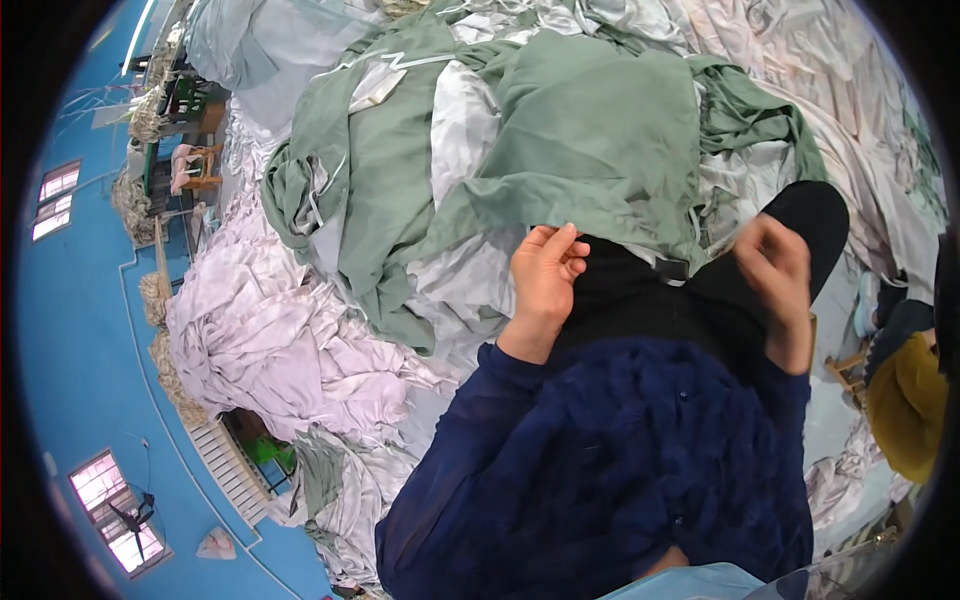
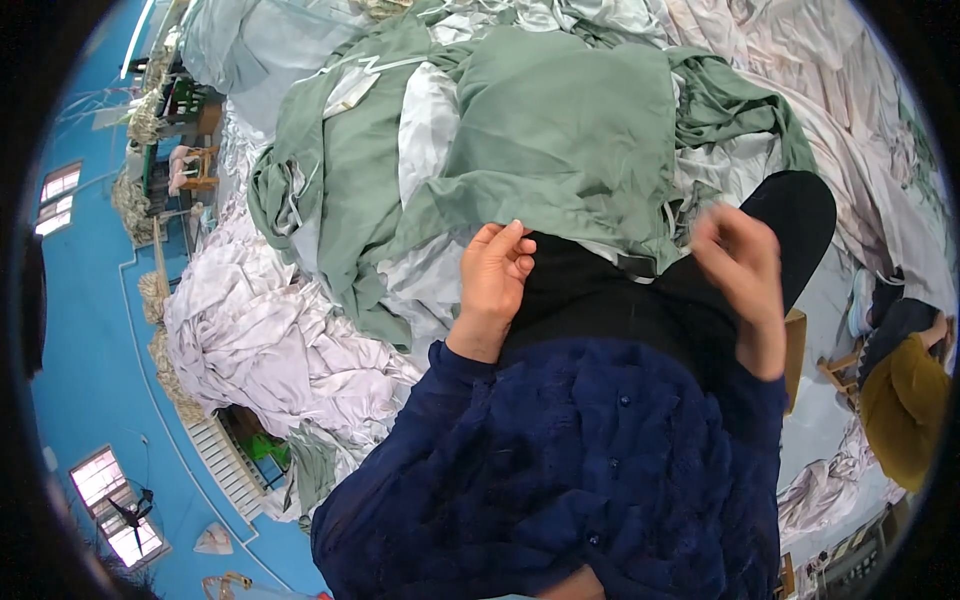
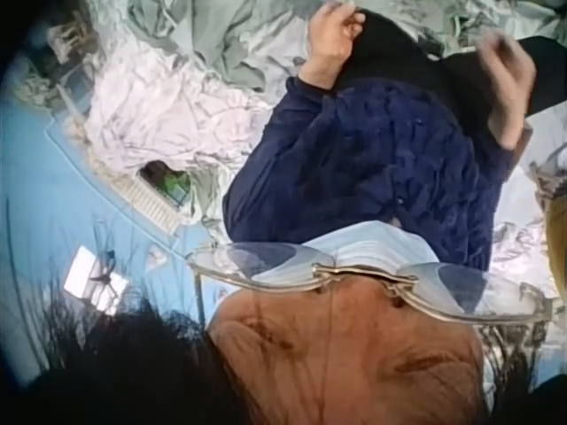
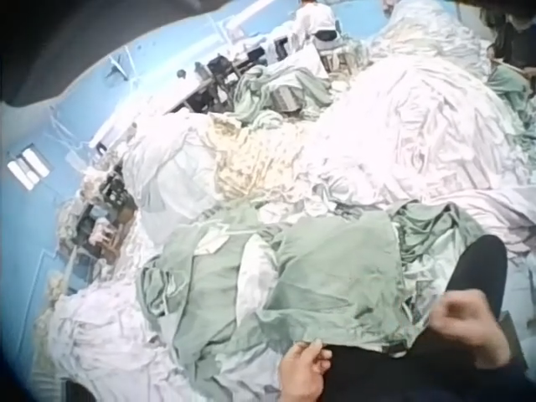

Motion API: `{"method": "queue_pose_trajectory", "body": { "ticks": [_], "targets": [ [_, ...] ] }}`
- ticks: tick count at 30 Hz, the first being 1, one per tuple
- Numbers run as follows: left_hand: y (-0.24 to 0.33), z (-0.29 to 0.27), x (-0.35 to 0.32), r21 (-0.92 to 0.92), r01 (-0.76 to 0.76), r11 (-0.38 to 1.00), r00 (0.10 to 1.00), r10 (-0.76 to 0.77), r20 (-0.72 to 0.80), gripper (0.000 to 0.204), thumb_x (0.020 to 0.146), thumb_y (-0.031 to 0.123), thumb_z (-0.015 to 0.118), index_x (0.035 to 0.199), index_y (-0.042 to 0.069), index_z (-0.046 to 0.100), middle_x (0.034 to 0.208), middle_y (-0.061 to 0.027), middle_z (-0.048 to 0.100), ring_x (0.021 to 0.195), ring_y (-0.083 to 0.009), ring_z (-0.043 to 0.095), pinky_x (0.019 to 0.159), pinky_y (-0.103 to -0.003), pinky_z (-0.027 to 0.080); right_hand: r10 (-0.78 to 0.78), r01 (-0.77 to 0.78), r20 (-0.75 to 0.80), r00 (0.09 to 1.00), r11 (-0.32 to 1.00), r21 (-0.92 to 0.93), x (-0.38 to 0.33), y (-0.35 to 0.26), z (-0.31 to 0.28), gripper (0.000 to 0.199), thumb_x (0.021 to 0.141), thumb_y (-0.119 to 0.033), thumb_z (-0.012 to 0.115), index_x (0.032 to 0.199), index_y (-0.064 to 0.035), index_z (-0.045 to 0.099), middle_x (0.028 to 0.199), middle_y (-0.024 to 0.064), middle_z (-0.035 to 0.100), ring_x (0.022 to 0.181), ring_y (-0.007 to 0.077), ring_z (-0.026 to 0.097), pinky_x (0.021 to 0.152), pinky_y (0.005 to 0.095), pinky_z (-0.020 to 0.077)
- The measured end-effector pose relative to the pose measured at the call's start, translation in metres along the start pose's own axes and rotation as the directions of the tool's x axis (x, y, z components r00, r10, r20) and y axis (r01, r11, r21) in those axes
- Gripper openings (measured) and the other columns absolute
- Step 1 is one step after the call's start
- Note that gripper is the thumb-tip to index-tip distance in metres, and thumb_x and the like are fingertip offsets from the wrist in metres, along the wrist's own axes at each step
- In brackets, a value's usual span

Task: Trimming excess threads from green and white pillowcases or fabric covers using thread snips.

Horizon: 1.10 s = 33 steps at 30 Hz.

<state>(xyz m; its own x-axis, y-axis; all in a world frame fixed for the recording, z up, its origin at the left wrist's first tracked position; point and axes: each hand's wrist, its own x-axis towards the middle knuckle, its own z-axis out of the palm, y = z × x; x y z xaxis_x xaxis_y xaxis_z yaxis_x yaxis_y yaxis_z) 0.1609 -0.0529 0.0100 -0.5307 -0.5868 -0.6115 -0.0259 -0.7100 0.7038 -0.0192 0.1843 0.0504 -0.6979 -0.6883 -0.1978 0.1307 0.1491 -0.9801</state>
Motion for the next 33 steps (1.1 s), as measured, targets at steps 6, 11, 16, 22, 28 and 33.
{"method": "queue_pose_trajectory", "body": {
  "ticks": [6, 11, 16, 22, 28, 33],
  "targets": [
    [0.011, -0.003, 0.007, -0.193, 0.135, 0.972, 0.990, -0.126, 0.062, 0.014, 0.092, 0.015, 0.065, 0.086, 0.006, 0.056, 0.081, -0.0058, 0.064, 0.068, -0.0145, 0.063, 0.053, -0.024, 0.048, 0.115, -0.125, -0.251, 0.961, 0.992, -0.024, -0.139, 0.031, -0.122, 0.016, 0.086, -0.015, 0.066, 0.090, -0.0032, 0.055, 0.076, 0.0001, 0.049, 0.054, 0.0020, 0.039, 0.047, 0.0172, 0.0270],
    [0.006, -0.006, 0.012, -0.166, 0.142, 0.976, 0.989, -0.132, 0.071, 0.014, 0.093, 0.016, 0.064, 0.087, 0.005, 0.058, 0.083, -0.0069, 0.066, 0.068, -0.0140, 0.064, 0.052, -0.024, 0.048, -0.032, -0.031, -0.225, 0.974, 0.962, -0.271, -0.109, 0.021, -0.053, 0.043, 0.089, -0.008, 0.056, 0.131, -0.0010, 0.052, 0.096, -0.0017, 0.051, 0.078, 0.0048, 0.045, 0.067, 0.0182, 0.0369],
    [0.001, 0.001, 0.002, -0.095, 0.034, 0.995, 0.997, -0.026, 0.077, 0.010, 0.092, 0.011, 0.065, 0.088, 0.004, 0.059, 0.083, -0.0075, 0.067, 0.067, -0.0139, 0.064, 0.051, -0.023, 0.047, -0.312, 0.292, 0.016, 0.950, 0.867, -0.404, -0.015, -0.003, 0.063, 0.032, 0.087, 0.001, 0.053, 0.119, 0.0004, 0.060, 0.097, 0.0119, 0.062, 0.085, 0.0205, 0.060, 0.080, 0.0273, 0.0465],
    [-0.001, 0.007, -0.001, -0.041, 0.009, 0.999, 0.995, -0.005, 0.104, 0.010, 0.091, 0.010, 0.066, 0.088, 0.003, 0.059, 0.083, -0.0082, 0.067, 0.066, -0.0143, 0.064, 0.050, -0.022, 0.047, -0.438, 0.433, 0.097, 0.894, 0.788, -0.438, 0.036, 0.019, 0.109, 0.032, 0.083, -0.007, 0.069, 0.115, -0.0051, 0.063, 0.078, 0.0093, 0.055, 0.063, 0.0213, 0.055, 0.057, 0.0304, 0.0432],
    [-0.001, 0.005, 0.000, -0.036, -0.002, 0.999, 0.993, 0.007, 0.120, 0.010, 0.091, 0.010, 0.065, 0.089, 0.002, 0.059, 0.082, -0.0084, 0.066, 0.064, -0.0143, 0.063, 0.049, -0.022, 0.046, -0.463, 0.457, 0.112, 0.879, 0.752, -0.475, 0.042, 0.026, 0.118, 0.032, 0.083, -0.010, 0.070, 0.114, -0.0076, 0.064, 0.076, 0.0082, 0.056, 0.060, 0.0224, 0.055, 0.054, 0.0320, 0.0433],
    [0.000, 0.006, 0.002, -0.020, 0.023, 1.000, 0.993, -0.021, 0.115, 0.011, 0.091, 0.010, 0.066, 0.089, 0.002, 0.059, 0.082, -0.0087, 0.066, 0.064, -0.0141, 0.063, 0.049, -0.022, 0.046, -0.457, 0.448, 0.105, 0.883, 0.755, -0.479, 0.044, 0.027, 0.119, 0.031, 0.084, -0.011, 0.070, 0.113, -0.0077, 0.064, 0.077, 0.0086, 0.057, 0.060, 0.0240, 0.055, 0.055, 0.0326, 0.0434]
  ]
}}
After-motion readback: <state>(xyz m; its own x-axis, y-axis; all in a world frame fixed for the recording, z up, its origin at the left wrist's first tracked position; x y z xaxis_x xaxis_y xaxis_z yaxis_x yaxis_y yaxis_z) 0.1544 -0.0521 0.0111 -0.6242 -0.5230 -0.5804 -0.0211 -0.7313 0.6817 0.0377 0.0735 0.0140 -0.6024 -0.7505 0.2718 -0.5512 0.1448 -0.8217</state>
